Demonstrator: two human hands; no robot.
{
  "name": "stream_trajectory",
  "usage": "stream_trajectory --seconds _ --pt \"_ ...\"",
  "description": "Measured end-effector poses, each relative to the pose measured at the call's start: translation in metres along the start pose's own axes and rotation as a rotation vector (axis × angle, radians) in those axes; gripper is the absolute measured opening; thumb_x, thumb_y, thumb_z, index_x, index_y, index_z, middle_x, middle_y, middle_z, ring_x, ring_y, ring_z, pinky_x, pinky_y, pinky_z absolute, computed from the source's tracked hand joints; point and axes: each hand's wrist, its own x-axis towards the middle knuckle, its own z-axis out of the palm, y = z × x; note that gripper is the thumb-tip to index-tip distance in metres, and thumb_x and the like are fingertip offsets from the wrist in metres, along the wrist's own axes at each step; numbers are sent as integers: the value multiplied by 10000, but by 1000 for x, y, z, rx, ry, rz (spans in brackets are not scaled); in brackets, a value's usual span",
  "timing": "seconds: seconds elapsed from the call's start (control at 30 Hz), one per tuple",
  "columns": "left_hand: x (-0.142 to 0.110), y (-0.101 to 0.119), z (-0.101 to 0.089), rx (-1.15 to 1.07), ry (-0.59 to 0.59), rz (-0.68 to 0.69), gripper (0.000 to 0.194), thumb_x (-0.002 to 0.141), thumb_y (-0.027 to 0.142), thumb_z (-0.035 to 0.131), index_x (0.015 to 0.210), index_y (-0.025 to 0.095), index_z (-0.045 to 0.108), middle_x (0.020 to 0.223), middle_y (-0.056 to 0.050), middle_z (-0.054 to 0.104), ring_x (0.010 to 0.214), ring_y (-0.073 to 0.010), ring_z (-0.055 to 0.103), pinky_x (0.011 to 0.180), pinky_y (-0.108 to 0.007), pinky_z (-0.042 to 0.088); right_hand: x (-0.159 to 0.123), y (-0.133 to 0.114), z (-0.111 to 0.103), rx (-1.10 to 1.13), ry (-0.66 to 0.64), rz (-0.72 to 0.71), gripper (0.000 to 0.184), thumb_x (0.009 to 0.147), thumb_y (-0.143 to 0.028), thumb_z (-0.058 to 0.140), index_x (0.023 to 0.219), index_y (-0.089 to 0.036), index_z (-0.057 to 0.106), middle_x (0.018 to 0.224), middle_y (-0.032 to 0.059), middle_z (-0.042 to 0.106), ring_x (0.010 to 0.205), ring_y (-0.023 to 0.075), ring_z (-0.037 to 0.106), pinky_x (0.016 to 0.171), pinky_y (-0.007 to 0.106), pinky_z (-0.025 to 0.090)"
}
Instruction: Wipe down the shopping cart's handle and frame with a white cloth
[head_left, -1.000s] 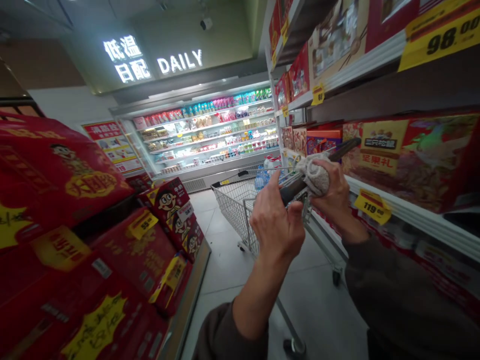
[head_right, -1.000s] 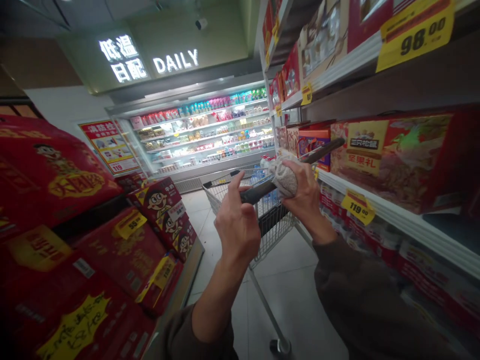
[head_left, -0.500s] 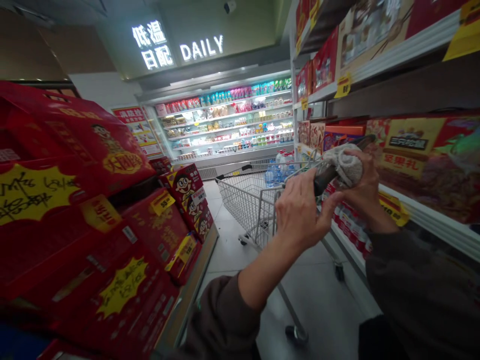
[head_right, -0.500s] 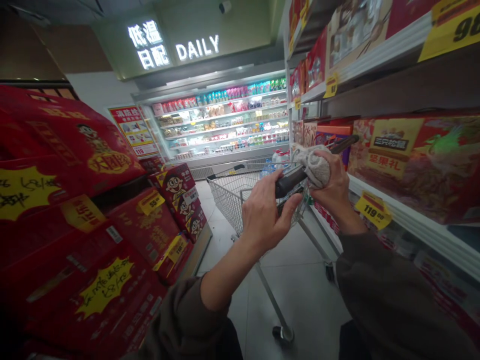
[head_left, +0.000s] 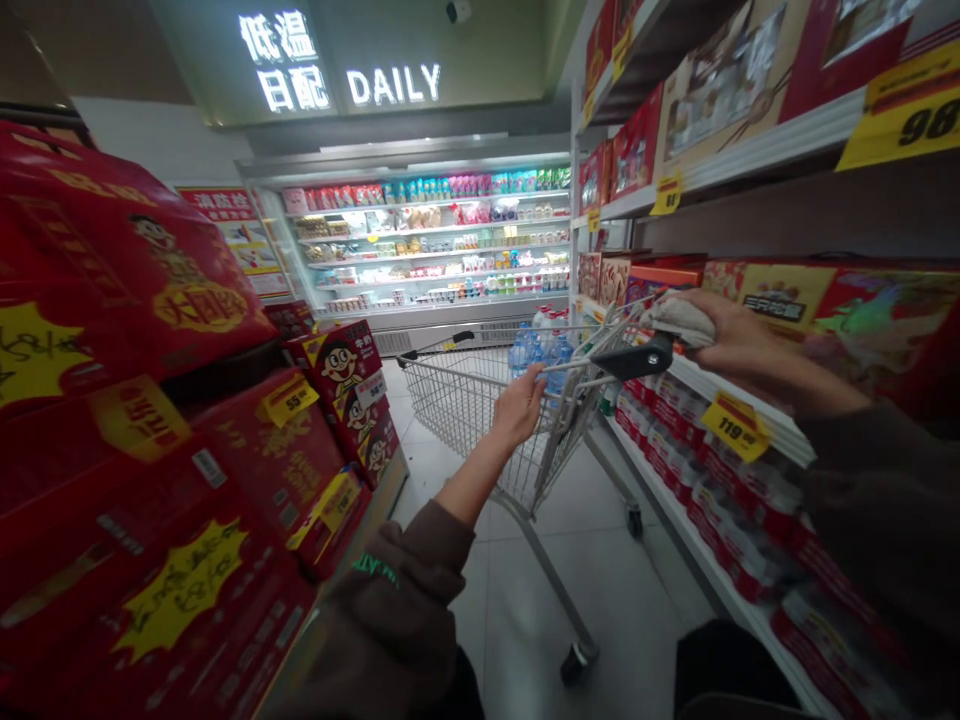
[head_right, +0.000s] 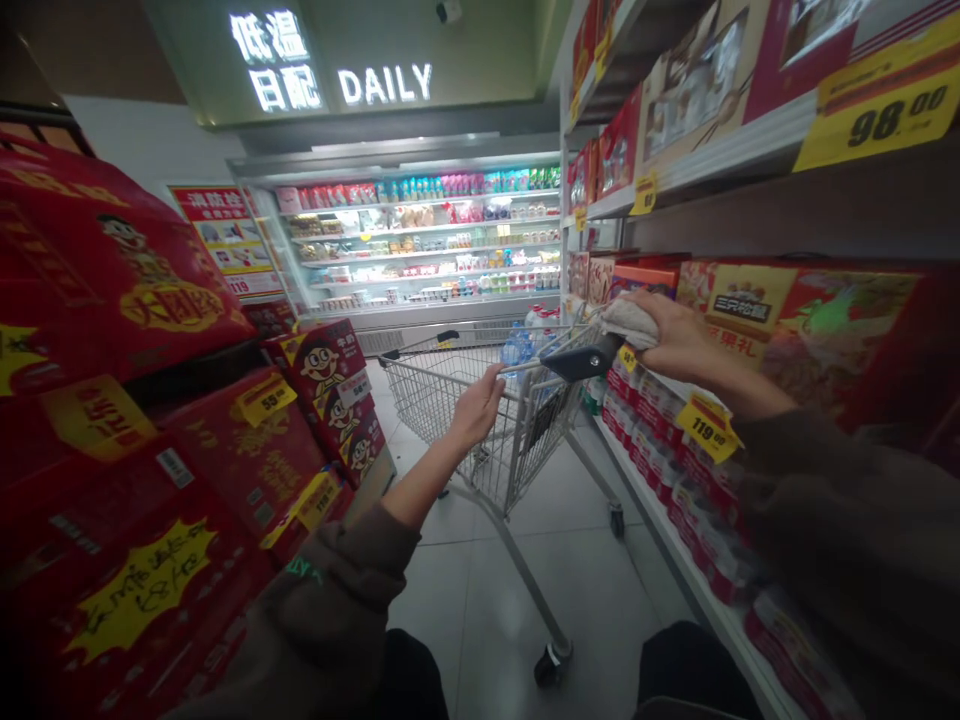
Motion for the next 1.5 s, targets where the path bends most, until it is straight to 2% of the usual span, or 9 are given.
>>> stream_trajectory --seconds 0.1,0.17,0.27,0.4,0.6,0.9,1.1,1.27,1.5 --pt "3 3 10 -15 28 79 460 1043 389 264 1483 359 397 1278 -30 664 1138 -229 624 914 -341 487 -6 -22 -22 278 -204 36 660 671 1 630 1308 -165 587 1094 64 715 871 166 652 752 283 471" --pt "7 -2 11 -2 20 154 495 1047 388 255 1540 375 295 1289 -22 656 1136 -213 616 926 -329 479 -12 -36 -31 253 -188 39 652 674 -10 601 1303 -180 582 1088 56 705 886 171 641 756 283 460" --pt "16 -22 8 111 -43 239 516 1051 428 233 1563 366 234 1245 -23 662 1100 -197 613 904 -312 479 -20 -53 -34 -84 -125 -48 655 684 -90 624 1317 -244 563 1193 76 646 968 216 609 745 299 420" --pt "24 -50 5 306 -61 259 438 1046 409 264 1331 261 563 1134 -59 652 1106 -220 561 983 -350 437 -30 -77 -30 -581 -75 -193 589 731 -135 596 1295 -300 553 1147 103 590 955 249 541 673 306 305" --pt "26 -53 13 359 -40 248 448 1046 393 227 1148 239 635 1036 -73 609 1009 -230 539 965 -384 406 -38 -106 -13 -749 28 -136 317 887 -182 474 1184 -192 584 1044 149 597 935 278 503 734 364 301" --pt "14 -29 29 347 -5 225 485 1040 465 206 1133 274 642 1042 -61 600 1014 -225 505 961 -382 349 -60 -78 8 -665 183 -223 445 948 -215 425 1390 -206 480 1331 215 560 1243 400 462 887 515 387" --pt "10 -11 41 269 -6 216 488 1027 521 241 1037 268 658 1028 -44 619 998 -224 499 907 -373 336 -73 -82 32 -599 98 -268 419 970 -187 419 1375 -238 517 1313 183 599 1261 358 478 905 488 407" --pt "8 -1 42 260 -29 246 477 1031 519 248 1009 262 650 1011 -31 632 992 -212 516 882 -356 328 -73 -85 40 -607 0 -459 333 977 -179 420 1227 -263 624 1258 121 640 1200 298 514 890 445 402" --pt "6 14 39 286 -60 302 451 1033 504 266 970 247 631 973 -37 651 956 -215 556 862 -363 345 -67 -75 28 -653 145 -159 293 997 -228 408 1176 -243 640 1240 146 633 1276 339 471 896 468 386"
